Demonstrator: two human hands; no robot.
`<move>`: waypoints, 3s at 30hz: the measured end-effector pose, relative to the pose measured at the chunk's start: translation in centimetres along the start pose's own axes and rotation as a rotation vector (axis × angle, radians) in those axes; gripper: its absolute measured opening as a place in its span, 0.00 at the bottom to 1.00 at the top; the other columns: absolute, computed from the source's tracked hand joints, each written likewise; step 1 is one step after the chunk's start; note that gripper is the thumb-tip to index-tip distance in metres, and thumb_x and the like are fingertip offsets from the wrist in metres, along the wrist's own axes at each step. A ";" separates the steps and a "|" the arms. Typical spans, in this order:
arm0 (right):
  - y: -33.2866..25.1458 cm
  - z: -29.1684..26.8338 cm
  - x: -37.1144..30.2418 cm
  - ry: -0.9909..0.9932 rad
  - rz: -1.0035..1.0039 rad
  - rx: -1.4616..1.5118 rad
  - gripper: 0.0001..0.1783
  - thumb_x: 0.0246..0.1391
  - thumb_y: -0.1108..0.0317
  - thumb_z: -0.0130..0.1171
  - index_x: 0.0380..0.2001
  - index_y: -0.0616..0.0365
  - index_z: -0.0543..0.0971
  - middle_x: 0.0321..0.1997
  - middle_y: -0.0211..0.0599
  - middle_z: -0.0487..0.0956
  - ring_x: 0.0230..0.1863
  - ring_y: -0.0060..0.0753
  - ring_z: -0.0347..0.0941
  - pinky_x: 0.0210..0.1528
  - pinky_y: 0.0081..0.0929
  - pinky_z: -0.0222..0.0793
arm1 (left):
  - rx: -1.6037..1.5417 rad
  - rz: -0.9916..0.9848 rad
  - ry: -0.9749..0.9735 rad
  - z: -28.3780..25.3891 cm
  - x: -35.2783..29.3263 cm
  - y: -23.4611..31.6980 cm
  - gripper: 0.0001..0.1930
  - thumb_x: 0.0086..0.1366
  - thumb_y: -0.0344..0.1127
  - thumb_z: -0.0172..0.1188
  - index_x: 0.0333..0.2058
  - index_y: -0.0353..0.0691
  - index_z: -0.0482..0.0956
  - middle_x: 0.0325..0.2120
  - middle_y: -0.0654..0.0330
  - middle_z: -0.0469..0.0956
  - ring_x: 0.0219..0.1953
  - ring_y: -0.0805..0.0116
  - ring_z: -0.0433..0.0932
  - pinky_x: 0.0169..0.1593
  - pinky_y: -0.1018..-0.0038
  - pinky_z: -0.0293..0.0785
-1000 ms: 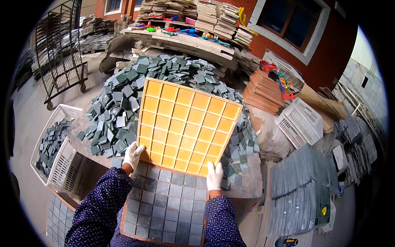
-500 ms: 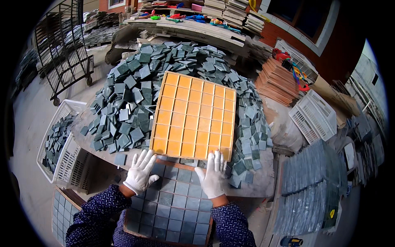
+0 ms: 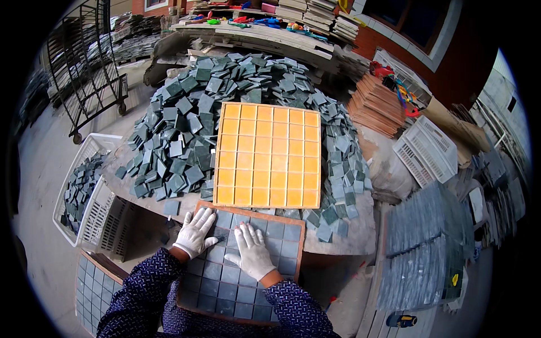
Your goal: The person places small square tiles into a grid frame, pressing them into place. They then cover the grid with an orange board, flip it over, and remove the frame to reveal the assembled tile sheet. The person repeats the process with additional tiles.
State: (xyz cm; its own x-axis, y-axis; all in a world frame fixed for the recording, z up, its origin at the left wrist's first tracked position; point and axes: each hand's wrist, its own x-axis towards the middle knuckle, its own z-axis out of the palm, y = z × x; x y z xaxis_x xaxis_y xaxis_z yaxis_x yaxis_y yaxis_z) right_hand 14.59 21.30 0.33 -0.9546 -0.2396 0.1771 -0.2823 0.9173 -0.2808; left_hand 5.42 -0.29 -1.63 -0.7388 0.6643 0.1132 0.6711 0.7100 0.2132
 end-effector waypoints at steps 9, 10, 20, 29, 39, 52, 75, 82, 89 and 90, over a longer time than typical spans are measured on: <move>-0.8 -3.1 -18.3 0.087 0.463 0.111 0.46 0.50 0.50 0.62 0.63 0.70 0.56 0.66 0.64 0.58 0.68 0.64 0.51 0.69 0.55 0.44 | 0.003 -0.022 -0.011 0.7 -11.3 4.9 0.52 0.55 0.73 0.47 0.63 0.31 0.58 0.65 0.43 0.56 0.68 0.46 0.52 0.68 0.42 0.39; -1.1 -2.6 -19.1 0.097 0.497 0.125 0.46 0.50 0.51 0.62 0.63 0.70 0.56 0.66 0.63 0.58 0.68 0.64 0.51 0.69 0.54 0.44 | 0.005 -0.039 -0.035 0.3 -10.2 5.0 0.52 0.55 0.72 0.49 0.64 0.31 0.57 0.65 0.43 0.56 0.69 0.47 0.51 0.68 0.42 0.39; -0.3 -2.1 -18.8 0.167 0.562 0.060 0.42 0.56 0.53 0.56 0.63 0.71 0.56 0.67 0.62 0.58 0.69 0.61 0.51 0.70 0.50 0.45 | 0.088 -0.089 -0.012 0.8 -5.7 3.9 0.51 0.57 0.73 0.44 0.65 0.34 0.55 0.67 0.48 0.53 0.70 0.52 0.49 0.70 0.48 0.36; -5.0 -0.7 -20.7 0.021 0.368 -0.033 0.49 0.49 0.40 0.58 0.63 0.68 0.59 0.67 0.61 0.56 0.69 0.63 0.50 0.68 0.60 0.41 | -0.035 0.147 -0.149 0.1 -12.6 9.4 0.52 0.52 0.73 0.49 0.65 0.34 0.57 0.66 0.46 0.55 0.69 0.50 0.51 0.68 0.42 0.36; -4.0 -0.9 -18.9 0.040 0.380 -0.043 0.45 0.48 0.46 0.63 0.62 0.63 0.61 0.66 0.60 0.58 0.68 0.65 0.50 0.67 0.56 0.47 | 0.015 0.210 -0.187 1.9 -8.4 12.1 0.38 0.62 0.66 0.46 0.67 0.55 0.57 0.68 0.59 0.55 0.70 0.58 0.50 0.69 0.43 0.33; -1.8 -1.1 -23.6 -0.060 0.696 0.401 0.62 0.36 0.43 0.71 0.66 0.64 0.51 0.68 0.59 0.56 0.69 0.63 0.49 0.66 0.52 0.51 | -0.017 -0.013 -0.176 -0.2 -18.3 5.1 0.55 0.49 0.79 0.46 0.64 0.37 0.59 0.66 0.47 0.54 0.70 0.47 0.47 0.67 0.38 0.35; 0.3 -1.8 -20.8 0.231 0.673 0.265 0.40 0.50 0.59 0.64 0.62 0.67 0.60 0.64 0.60 0.61 0.66 0.59 0.56 0.66 0.43 0.56 | -0.086 0.347 -0.220 1.4 -12.9 11.4 0.40 0.58 0.64 0.52 0.66 0.53 0.58 0.68 0.62 0.55 0.70 0.60 0.52 0.68 0.42 0.39; 2.2 0.5 -19.6 0.278 0.868 0.740 0.17 0.54 0.65 0.59 0.43 0.67 0.78 0.32 0.33 0.78 0.33 0.23 0.73 0.38 0.24 0.69 | -0.072 0.249 -0.087 1.2 -10.4 9.9 0.39 0.60 0.67 0.46 0.65 0.53 0.60 0.66 0.58 0.58 0.68 0.53 0.54 0.67 0.41 0.39; 2.2 -0.4 -19.8 0.194 0.914 0.820 0.18 0.58 0.59 0.57 0.30 0.67 0.76 0.22 0.39 0.75 0.24 0.25 0.70 0.29 0.30 0.66 | -0.212 -0.181 0.180 0.0 -14.2 5.6 0.41 0.62 0.63 0.51 0.63 0.35 0.60 0.64 0.43 0.58 0.67 0.42 0.54 0.66 0.48 0.49; 2.2 -0.6 -20.0 0.169 0.886 0.781 0.18 0.57 0.58 0.58 0.29 0.67 0.76 0.22 0.40 0.76 0.24 0.27 0.71 0.29 0.31 0.67 | -0.251 -0.214 0.232 -0.1 -14.8 5.1 0.40 0.63 0.61 0.52 0.63 0.33 0.59 0.63 0.41 0.58 0.66 0.40 0.55 0.66 0.51 0.52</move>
State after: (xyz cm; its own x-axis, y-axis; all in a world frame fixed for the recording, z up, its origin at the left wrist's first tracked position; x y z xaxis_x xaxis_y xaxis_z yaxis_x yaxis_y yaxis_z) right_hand 33.13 28.31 -3.32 -0.8383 0.4780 -0.2620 0.4309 0.2866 -0.8557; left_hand 19.78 -6.50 -2.16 -0.8736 0.4173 0.2504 0.4863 0.7282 0.4830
